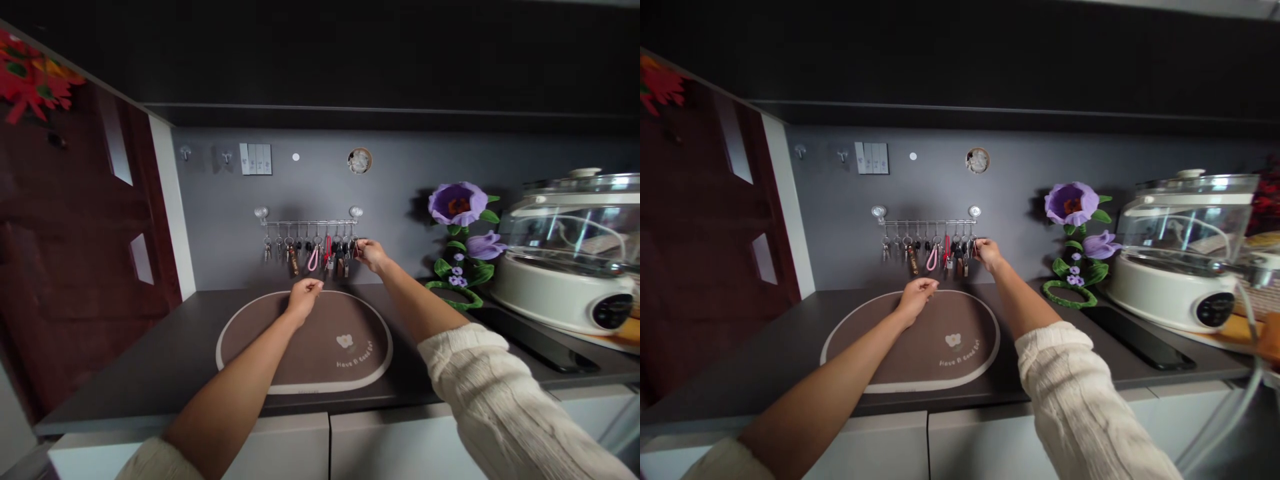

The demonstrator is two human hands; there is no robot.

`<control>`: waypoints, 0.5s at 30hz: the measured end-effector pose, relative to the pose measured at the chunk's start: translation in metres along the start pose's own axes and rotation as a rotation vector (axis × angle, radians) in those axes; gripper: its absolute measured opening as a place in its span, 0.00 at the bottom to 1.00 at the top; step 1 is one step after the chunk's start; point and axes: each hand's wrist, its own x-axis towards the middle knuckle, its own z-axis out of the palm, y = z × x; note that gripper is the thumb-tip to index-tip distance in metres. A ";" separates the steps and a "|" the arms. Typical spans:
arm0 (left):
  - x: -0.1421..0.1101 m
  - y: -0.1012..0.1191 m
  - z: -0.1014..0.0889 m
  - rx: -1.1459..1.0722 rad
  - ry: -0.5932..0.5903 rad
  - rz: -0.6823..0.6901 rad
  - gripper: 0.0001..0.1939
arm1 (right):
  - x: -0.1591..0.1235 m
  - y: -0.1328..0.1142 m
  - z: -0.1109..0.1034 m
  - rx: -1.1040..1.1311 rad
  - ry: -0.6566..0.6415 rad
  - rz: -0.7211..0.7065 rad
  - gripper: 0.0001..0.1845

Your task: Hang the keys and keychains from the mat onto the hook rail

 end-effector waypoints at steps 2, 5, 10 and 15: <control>-0.001 -0.001 0.000 0.008 -0.006 -0.001 0.08 | -0.002 0.001 0.000 -0.011 0.036 -0.012 0.05; -0.002 0.000 -0.001 0.014 -0.012 -0.014 0.09 | -0.010 0.003 -0.001 -0.044 0.132 -0.002 0.05; -0.006 0.011 -0.005 0.018 -0.035 0.003 0.12 | -0.040 0.003 0.005 -0.057 0.229 0.016 0.03; -0.019 0.037 -0.017 -0.010 -0.075 0.152 0.31 | -0.089 -0.004 0.020 0.038 0.075 -0.132 0.14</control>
